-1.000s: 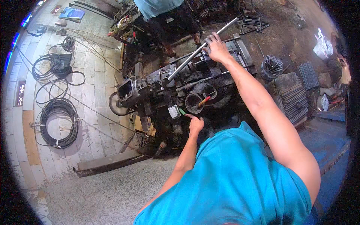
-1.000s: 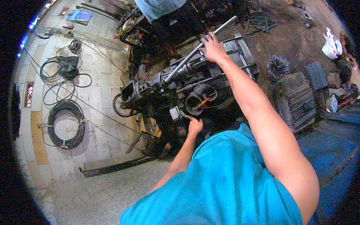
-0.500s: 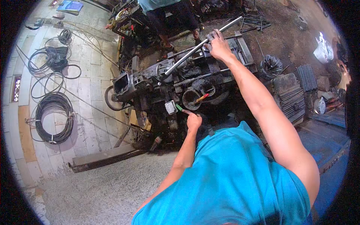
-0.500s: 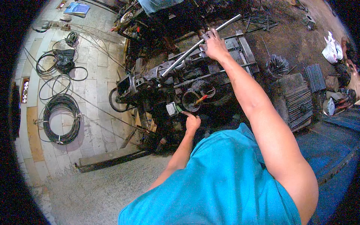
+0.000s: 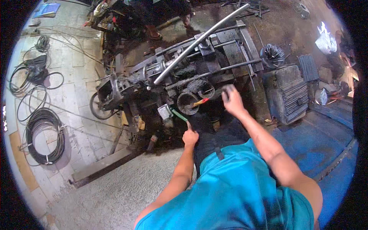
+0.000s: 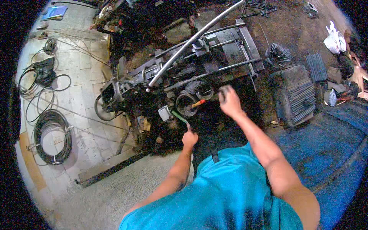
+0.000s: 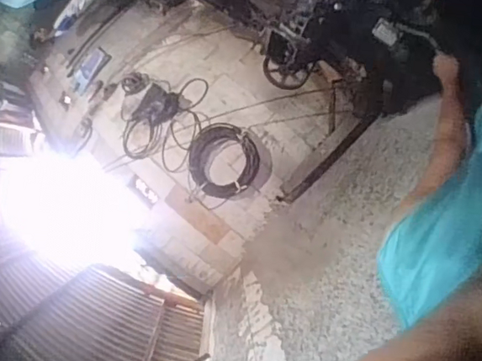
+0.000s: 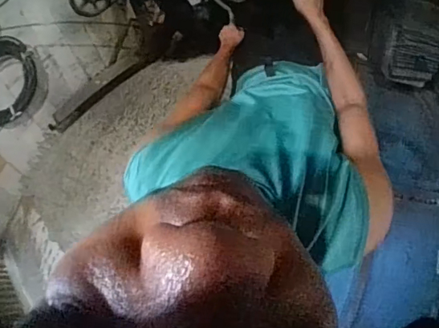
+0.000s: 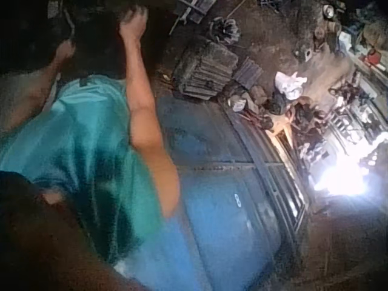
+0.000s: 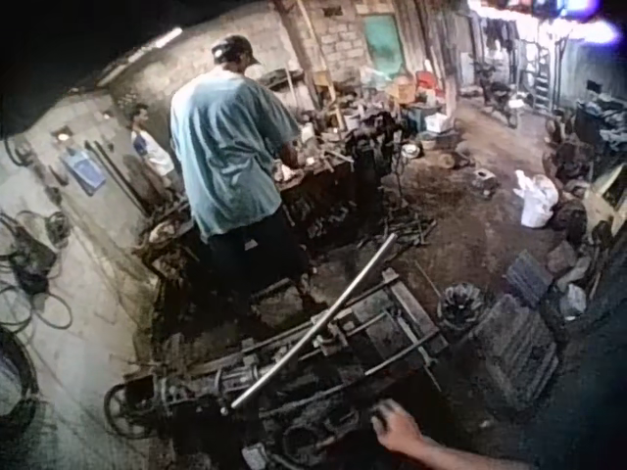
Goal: The person operates a manual lathe to shape or measure a metal rod, using calipers and a brush.
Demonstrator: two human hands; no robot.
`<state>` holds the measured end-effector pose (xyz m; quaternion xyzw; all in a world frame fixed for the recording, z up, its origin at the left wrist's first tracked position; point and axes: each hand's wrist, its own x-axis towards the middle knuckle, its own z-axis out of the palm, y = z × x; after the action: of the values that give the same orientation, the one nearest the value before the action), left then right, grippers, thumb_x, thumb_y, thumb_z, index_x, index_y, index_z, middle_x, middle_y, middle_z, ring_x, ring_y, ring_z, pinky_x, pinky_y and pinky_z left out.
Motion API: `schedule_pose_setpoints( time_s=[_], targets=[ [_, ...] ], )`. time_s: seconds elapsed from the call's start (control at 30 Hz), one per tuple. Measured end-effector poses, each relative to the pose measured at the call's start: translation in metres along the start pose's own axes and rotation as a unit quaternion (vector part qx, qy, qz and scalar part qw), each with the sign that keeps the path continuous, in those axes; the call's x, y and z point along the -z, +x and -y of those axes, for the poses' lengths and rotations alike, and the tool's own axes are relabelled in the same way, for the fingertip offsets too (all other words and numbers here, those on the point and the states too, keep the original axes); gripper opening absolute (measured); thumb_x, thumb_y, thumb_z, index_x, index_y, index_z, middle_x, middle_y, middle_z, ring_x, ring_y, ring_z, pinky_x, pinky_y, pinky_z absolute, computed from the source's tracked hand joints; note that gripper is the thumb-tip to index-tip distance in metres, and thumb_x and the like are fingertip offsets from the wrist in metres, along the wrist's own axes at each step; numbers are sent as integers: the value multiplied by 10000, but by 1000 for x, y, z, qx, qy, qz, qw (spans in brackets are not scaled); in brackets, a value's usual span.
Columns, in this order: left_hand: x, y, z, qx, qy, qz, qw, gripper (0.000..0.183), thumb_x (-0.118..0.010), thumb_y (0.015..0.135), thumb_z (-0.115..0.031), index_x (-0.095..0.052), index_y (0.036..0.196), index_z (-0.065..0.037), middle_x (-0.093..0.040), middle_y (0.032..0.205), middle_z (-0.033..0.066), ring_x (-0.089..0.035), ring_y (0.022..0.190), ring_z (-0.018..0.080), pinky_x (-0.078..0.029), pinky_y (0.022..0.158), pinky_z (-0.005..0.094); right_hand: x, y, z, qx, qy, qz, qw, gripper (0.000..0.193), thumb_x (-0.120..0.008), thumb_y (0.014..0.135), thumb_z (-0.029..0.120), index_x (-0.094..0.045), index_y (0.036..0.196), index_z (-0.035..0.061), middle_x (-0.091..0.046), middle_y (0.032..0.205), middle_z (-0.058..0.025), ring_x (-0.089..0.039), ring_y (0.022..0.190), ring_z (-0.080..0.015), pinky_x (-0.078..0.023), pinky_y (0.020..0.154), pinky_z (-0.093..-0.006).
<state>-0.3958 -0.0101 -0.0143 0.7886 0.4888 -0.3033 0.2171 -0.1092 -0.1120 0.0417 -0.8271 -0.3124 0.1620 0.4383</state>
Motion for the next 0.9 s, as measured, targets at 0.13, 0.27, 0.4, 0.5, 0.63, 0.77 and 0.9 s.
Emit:
schedule_pose_setpoints(
  time_s=[0.13,0.27,0.4,0.5,0.63,0.77,0.9],
  targets=[
    [-22,50,2,18,-9,101,995,914,-558,843,-366,21,1516,-150,-627,1100,281,-611,1041,404,-478,909,480,-16,-7,16,-118,85,22,989,254,-588,870,155,-586,1039,-34,-579,1053,-209,-572,1001,-380,-466,877,-440],
    [2,29,1,3,-143,109,984,761,-528,894,-422,-190,1489,-90,-574,1215,282,-547,1162,404,-432,983,398,6,16,-1,-61,-116,-49,990,299,-587,865,230,-594,1030,-20,-577,1009,-205,-571,977,-384,-463,843,-467],
    [43,-10,40,5,-388,11,922,505,-550,926,-285,-478,1352,-24,-670,1095,181,-665,964,241,-493,868,344,56,26,-58,-238,-380,-61,892,416,-608,846,303,-564,1148,19,-618,1057,-187,-589,1021,-351,-434,893,-507],
    [69,-17,88,-19,-325,-112,939,442,-543,921,-233,-527,1297,-1,-683,1056,161,-674,875,203,-509,823,336,43,36,-73,-331,-381,28,863,447,-610,853,319,-560,1182,20,-646,1093,-186,-604,1055,-348,-402,944,-527],
    [114,13,153,-15,-378,-148,914,402,-525,922,-161,-528,1285,9,-687,990,128,-648,799,153,-507,742,298,27,20,-79,-396,-238,-73,884,349,-540,904,340,-646,1053,43,-674,983,-219,-649,965,-376,-486,819,-495],
    [177,43,242,-18,-505,-247,827,355,-495,950,-96,-502,1290,5,-680,999,90,-633,776,121,-486,666,249,7,-74,-50,-324,-123,-127,929,338,-534,947,323,-628,950,-2,-652,809,-210,-592,698,-303,-457,668,-427],
    [253,123,313,-63,-571,-367,731,331,-469,956,-78,-509,1278,-10,-677,974,83,-628,758,119,-475,625,231,-18,-224,-66,-456,79,-211,861,298,-604,926,272,-643,1088,24,-631,818,-67,-582,767,-224,-475,713,-382]
  ],
)
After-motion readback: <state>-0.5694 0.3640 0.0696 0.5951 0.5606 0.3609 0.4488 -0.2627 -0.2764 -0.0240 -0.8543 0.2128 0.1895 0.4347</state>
